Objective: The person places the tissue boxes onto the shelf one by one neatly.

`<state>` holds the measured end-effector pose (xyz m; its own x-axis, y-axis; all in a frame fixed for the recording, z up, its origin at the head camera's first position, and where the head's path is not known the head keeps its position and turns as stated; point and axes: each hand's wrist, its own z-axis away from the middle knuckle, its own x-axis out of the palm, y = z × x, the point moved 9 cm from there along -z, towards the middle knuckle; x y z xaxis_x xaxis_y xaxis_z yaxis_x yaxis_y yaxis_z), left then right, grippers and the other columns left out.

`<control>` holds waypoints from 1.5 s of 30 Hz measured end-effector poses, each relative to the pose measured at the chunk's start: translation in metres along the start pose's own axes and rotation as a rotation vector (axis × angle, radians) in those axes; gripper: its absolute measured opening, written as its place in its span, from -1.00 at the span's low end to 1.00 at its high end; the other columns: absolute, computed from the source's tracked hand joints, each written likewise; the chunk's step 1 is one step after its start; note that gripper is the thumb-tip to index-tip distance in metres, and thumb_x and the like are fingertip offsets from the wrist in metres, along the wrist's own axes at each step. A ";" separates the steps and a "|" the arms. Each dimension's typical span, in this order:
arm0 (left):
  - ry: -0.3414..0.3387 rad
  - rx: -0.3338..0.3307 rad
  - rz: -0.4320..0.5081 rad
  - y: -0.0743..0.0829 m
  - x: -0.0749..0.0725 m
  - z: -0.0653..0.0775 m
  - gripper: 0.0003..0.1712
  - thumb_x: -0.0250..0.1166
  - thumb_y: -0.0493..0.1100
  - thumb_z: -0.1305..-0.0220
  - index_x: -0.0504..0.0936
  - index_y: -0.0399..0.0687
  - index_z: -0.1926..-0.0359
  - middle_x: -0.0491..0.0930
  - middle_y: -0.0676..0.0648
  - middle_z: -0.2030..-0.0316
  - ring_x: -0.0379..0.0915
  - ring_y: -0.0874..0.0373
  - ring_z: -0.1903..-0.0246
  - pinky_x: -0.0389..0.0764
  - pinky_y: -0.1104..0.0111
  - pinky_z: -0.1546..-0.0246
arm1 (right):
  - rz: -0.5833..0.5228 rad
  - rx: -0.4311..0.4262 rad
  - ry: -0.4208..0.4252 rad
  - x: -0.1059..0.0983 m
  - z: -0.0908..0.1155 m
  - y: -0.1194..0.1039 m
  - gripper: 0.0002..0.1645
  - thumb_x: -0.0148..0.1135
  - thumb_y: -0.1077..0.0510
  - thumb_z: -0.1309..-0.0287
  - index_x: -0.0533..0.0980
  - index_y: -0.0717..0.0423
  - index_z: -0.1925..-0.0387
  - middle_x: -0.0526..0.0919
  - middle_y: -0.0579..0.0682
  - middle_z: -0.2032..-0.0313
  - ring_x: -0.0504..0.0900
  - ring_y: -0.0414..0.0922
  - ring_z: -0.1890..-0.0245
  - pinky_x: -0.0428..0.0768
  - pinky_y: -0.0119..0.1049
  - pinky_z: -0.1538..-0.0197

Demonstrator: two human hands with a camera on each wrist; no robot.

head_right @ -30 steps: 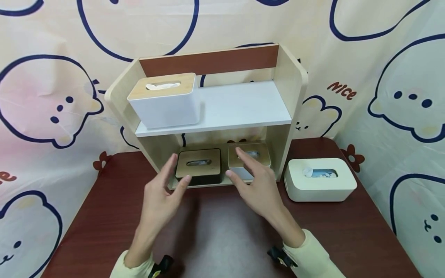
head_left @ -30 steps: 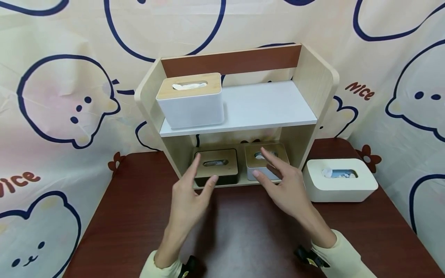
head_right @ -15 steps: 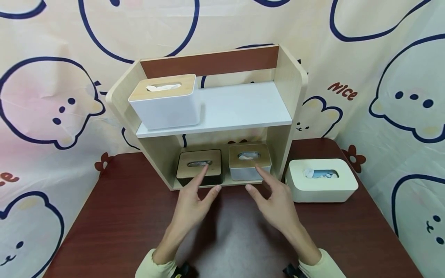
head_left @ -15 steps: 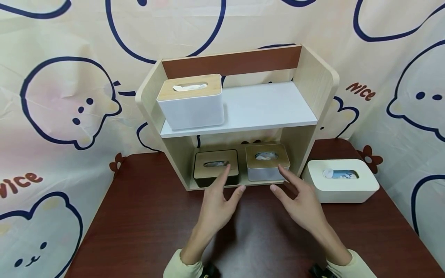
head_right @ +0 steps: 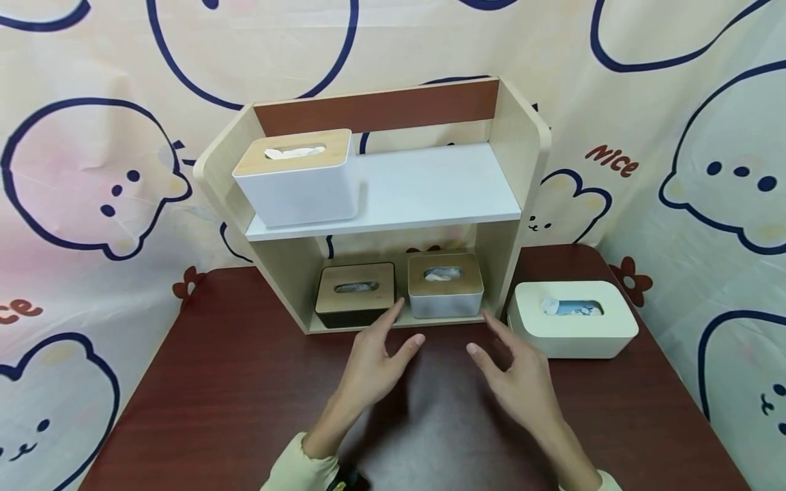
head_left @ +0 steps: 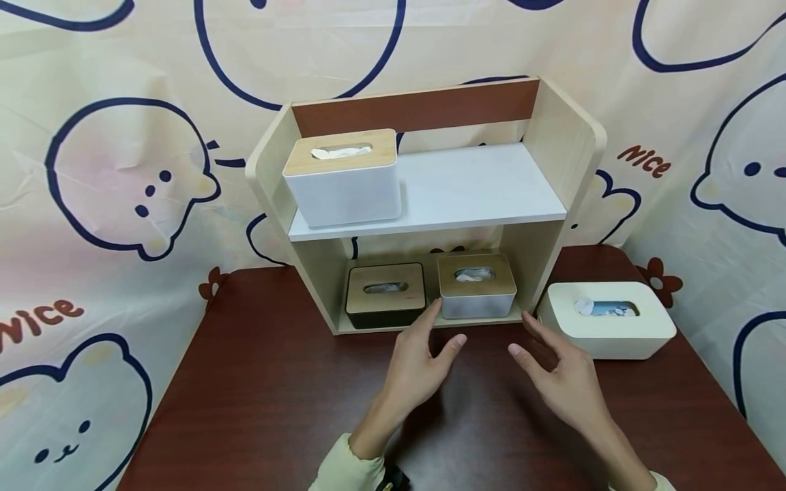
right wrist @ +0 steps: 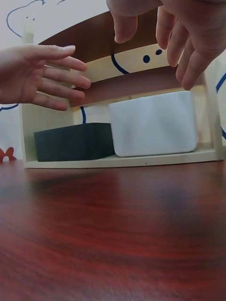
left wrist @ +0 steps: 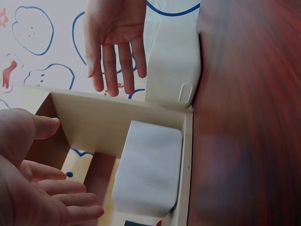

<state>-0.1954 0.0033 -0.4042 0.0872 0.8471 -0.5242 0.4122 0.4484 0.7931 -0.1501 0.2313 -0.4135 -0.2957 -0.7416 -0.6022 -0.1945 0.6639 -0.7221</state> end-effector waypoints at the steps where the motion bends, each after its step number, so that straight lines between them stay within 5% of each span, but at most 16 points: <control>1: -0.005 0.001 -0.001 0.001 0.003 -0.001 -0.17 0.36 0.03 -0.54 0.32 -0.30 -0.60 0.38 -0.26 -0.56 0.35 -0.09 -0.55 0.49 -0.05 -0.51 | 0.000 0.003 0.004 -0.002 0.001 0.001 -0.28 0.47 -0.02 -0.39 0.50 -0.11 -0.51 0.69 0.02 -0.35 0.50 -0.41 -0.34 0.25 -0.89 -0.19; 13: -0.054 -0.017 0.024 0.011 0.031 -0.007 -0.19 0.35 0.03 -0.54 0.34 -0.30 -0.59 0.41 -0.22 -0.55 0.36 -0.04 -0.54 0.48 0.00 -0.53 | 0.037 0.117 0.043 -0.030 0.019 0.032 -0.29 0.47 -0.06 -0.39 0.51 -0.13 -0.50 0.65 0.09 -0.38 0.30 -0.85 -0.16 0.20 -0.96 -0.10; 23: -0.126 -0.039 0.036 0.018 0.061 -0.011 -0.19 0.33 0.04 -0.56 0.31 -0.23 -0.62 0.39 -0.16 -0.57 0.35 0.04 -0.55 0.48 0.10 -0.54 | 0.077 0.243 0.142 -0.070 0.025 0.068 -0.31 0.46 -0.02 -0.40 0.53 -0.04 -0.48 0.65 0.09 -0.36 0.44 -0.91 0.08 0.48 -0.89 0.10; 31: -0.158 -0.068 0.060 0.023 0.090 -0.016 -0.19 0.33 0.06 -0.55 0.31 -0.15 -0.63 0.39 -0.08 -0.58 0.34 0.10 -0.56 0.47 0.19 -0.54 | 0.181 0.439 0.162 -0.104 0.029 0.106 -0.20 0.38 -0.12 -0.46 0.39 -0.02 -0.59 0.57 0.37 -0.38 0.25 -0.94 0.24 0.34 -0.92 0.33; 35: -0.161 -0.081 0.053 0.024 0.104 -0.018 -0.18 0.36 0.07 -0.53 0.31 -0.11 -0.63 0.41 -0.06 -0.56 0.34 0.15 -0.55 0.47 0.26 -0.53 | 0.210 0.560 0.165 -0.115 0.029 0.126 -0.13 0.32 -0.20 -0.48 0.27 -0.07 -0.66 0.46 0.28 -0.51 0.62 -0.50 -0.22 0.36 -0.93 0.32; 39: -0.163 -0.082 0.037 0.027 0.116 -0.019 -0.17 0.37 0.07 -0.51 0.32 -0.08 -0.63 0.43 -0.04 -0.55 0.36 0.19 -0.53 0.49 0.30 -0.51 | 0.205 0.636 0.167 -0.123 0.027 0.143 -0.07 0.28 -0.19 -0.50 0.15 -0.09 -0.71 0.28 0.18 -0.63 0.48 0.21 -0.48 0.46 -0.90 0.20; 41: -0.162 -0.080 0.031 0.028 0.122 -0.019 -0.16 0.38 0.07 -0.51 0.31 -0.11 -0.64 0.42 -0.05 -0.55 0.36 0.19 -0.53 0.50 0.32 -0.50 | 0.199 0.647 0.164 -0.126 0.026 0.149 -0.04 0.27 -0.16 -0.51 0.09 -0.05 -0.72 0.19 0.17 -0.67 0.42 0.32 -0.50 0.59 -0.69 -0.09; 43: -0.162 -0.077 0.030 0.030 0.128 -0.019 -0.13 0.38 0.09 -0.51 0.29 -0.14 -0.64 0.40 -0.07 -0.57 0.34 0.18 -0.54 0.49 0.32 -0.50 | 0.209 0.638 0.145 -0.126 0.024 0.153 0.00 0.26 -0.13 -0.53 0.02 0.05 -0.73 0.09 0.22 -0.69 0.36 0.38 -0.52 0.61 -0.27 -0.30; 45: -0.163 -0.074 0.030 0.032 0.135 -0.020 -0.10 0.38 0.10 -0.50 0.25 -0.16 -0.65 0.36 -0.10 -0.59 0.31 0.16 -0.56 0.48 0.33 -0.50 | 0.219 0.630 0.106 -0.125 0.021 0.157 0.07 0.26 -0.14 -0.53 -0.07 0.14 -0.74 0.00 0.28 -0.70 0.34 0.44 -0.51 0.57 0.04 -0.27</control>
<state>-0.1883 0.1375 -0.4439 0.2465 0.8058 -0.5384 0.3398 0.4484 0.8267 -0.1241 0.4268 -0.4588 -0.3628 -0.5615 -0.7437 0.4533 0.5910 -0.6673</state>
